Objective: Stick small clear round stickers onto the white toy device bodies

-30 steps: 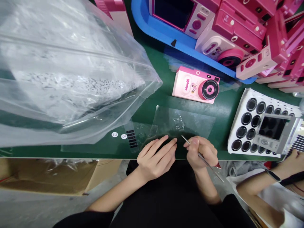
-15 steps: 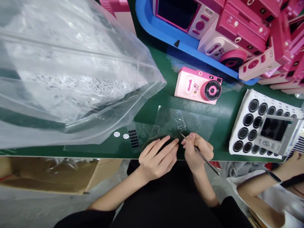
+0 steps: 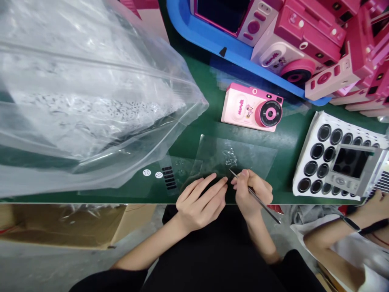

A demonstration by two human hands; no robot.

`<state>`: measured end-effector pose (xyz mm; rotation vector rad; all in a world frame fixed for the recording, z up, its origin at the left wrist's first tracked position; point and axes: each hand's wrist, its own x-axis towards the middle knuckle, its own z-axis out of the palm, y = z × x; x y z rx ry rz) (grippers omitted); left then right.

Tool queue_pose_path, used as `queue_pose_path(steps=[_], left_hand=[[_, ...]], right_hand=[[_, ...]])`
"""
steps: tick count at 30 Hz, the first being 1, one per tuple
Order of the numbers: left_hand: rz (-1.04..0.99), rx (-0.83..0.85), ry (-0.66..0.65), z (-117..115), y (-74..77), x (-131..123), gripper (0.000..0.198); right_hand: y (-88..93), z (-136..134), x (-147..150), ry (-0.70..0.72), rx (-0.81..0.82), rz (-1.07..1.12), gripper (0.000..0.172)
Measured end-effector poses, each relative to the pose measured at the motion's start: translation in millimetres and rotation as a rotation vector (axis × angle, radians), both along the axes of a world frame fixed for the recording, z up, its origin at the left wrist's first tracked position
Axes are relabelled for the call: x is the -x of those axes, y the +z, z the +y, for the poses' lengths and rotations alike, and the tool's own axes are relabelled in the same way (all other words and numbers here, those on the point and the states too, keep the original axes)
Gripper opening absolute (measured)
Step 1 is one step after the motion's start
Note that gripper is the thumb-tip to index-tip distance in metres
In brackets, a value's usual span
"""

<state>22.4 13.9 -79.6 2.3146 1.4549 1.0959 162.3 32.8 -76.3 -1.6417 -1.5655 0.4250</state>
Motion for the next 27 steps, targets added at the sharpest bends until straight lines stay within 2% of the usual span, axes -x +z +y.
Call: queue_pose_path(steps=[27], left_hand=[[-0.012,0.005,-0.004,-2.7,-2.7,0.0,0.019]], right_hand=[[1.5,0.7,1.1,0.008,-0.004,0.013,0.042]])
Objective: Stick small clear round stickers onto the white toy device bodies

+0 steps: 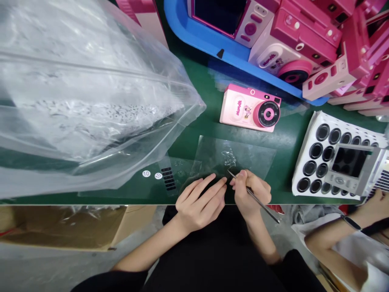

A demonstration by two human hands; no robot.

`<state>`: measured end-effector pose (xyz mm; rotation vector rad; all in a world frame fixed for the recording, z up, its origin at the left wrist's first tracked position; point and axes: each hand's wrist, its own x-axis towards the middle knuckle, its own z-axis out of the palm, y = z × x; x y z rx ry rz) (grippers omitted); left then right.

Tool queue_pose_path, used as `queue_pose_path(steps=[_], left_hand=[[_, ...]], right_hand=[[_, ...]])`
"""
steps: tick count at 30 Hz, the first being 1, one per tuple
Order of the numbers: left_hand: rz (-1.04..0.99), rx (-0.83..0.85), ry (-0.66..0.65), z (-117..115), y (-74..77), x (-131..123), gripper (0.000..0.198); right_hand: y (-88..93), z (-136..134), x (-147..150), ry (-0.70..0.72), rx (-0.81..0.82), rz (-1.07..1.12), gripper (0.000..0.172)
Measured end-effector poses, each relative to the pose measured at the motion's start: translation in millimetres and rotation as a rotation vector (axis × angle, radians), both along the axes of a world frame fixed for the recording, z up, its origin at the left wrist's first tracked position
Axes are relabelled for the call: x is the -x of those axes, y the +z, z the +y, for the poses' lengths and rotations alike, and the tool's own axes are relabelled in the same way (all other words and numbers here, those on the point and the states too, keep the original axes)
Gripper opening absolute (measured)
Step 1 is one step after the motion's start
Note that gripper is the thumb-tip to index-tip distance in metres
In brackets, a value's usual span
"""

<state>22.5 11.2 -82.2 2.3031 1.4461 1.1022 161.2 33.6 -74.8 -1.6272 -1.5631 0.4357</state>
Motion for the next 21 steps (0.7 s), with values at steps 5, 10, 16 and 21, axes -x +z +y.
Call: queue_pose_path(steps=[5,10,16,21], left_hand=[[0.011,-0.004,0.004,2.3,2.7,-0.3,0.016],[0.017,-0.012,0.0,3.0,3.3,-0.3,0.015],[0.015,-0.01,-0.002,2.8,3.0,0.0,0.015],[0.005,-0.01,-0.005,2.6,2.6,0.4,0.016]], right_hand=[[-0.5,-0.6,0.0,-0.023,-0.002,-0.021,0.043],[-0.1,0.2,0.6,-0.028,-0.017,-0.035,0.043],[0.5,-0.2,0.6,-0.029,-0.004,-0.02,0.042],[1.0,-0.2,0.9,-0.021,-0.008,-0.02,0.043]])
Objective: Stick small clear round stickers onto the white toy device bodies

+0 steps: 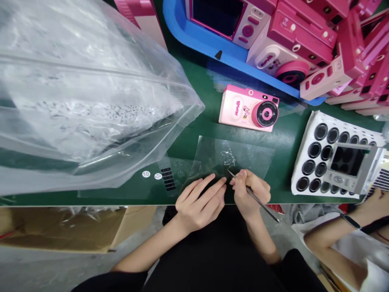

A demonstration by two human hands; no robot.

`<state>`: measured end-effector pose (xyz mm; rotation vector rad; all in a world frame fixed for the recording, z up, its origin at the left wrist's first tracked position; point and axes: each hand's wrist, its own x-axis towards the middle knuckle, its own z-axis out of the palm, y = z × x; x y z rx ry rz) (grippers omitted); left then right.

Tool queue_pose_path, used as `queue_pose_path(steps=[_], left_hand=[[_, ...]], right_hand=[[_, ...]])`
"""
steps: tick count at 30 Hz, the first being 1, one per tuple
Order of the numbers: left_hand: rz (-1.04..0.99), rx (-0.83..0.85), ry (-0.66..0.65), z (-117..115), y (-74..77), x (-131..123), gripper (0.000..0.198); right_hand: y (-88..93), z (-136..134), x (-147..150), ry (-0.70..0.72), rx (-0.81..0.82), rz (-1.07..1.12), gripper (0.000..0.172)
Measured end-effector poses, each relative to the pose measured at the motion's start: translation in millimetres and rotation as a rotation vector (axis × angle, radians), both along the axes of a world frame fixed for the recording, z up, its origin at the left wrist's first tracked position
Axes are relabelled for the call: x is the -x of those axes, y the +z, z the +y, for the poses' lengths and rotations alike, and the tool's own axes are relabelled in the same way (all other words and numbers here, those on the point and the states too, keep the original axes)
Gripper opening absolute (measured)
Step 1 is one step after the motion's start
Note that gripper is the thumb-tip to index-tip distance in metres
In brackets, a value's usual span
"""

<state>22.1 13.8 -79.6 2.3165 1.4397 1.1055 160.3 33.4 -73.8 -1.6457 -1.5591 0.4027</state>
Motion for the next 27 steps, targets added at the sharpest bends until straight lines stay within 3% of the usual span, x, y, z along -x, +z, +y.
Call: queue_pose_path(steps=[27], left_hand=[[0.0,-0.003,0.005,-1.1,-1.3,-0.4,0.015]], right_hand=[[-1.6,0.3,-0.7,0.028,-0.025,0.004,0.042]])
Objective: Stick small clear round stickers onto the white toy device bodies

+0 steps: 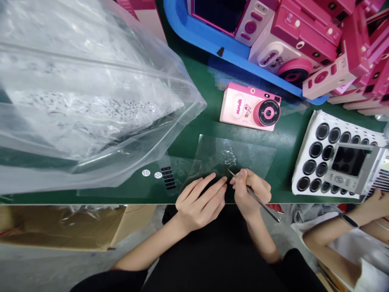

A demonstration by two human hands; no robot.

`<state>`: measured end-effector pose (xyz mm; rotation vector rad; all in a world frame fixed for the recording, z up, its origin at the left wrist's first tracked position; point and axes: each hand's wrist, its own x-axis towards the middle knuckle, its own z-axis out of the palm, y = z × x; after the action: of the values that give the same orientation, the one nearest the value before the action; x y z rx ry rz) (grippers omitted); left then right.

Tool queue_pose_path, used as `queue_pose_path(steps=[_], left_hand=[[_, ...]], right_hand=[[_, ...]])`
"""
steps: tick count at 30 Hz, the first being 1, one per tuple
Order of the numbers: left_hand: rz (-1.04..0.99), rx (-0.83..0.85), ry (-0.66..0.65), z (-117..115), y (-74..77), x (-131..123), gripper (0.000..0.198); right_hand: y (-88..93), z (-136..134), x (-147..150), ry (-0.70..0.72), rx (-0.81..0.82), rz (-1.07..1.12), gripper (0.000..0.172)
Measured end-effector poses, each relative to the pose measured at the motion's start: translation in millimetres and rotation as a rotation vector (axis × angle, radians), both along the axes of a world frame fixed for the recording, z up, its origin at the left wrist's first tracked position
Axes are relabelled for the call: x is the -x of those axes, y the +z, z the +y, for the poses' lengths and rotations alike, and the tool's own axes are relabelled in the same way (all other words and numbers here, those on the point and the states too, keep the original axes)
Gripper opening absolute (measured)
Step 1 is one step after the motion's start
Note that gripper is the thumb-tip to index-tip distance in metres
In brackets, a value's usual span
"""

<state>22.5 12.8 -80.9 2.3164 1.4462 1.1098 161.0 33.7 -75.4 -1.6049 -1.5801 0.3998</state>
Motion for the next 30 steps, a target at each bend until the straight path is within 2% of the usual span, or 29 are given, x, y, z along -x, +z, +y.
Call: queue_pose_path(steps=[15,30], left_hand=[[-0.006,0.0,-0.008,1.2,0.9,0.5,0.016],[0.003,-0.005,-0.001,1.9,1.4,0.4,0.015]], right_hand=[[1.9,0.1,0.9,0.001,0.044,-0.017,0.043],[1.5,2.3,0.2,0.059,-0.016,-0.03,0.043]])
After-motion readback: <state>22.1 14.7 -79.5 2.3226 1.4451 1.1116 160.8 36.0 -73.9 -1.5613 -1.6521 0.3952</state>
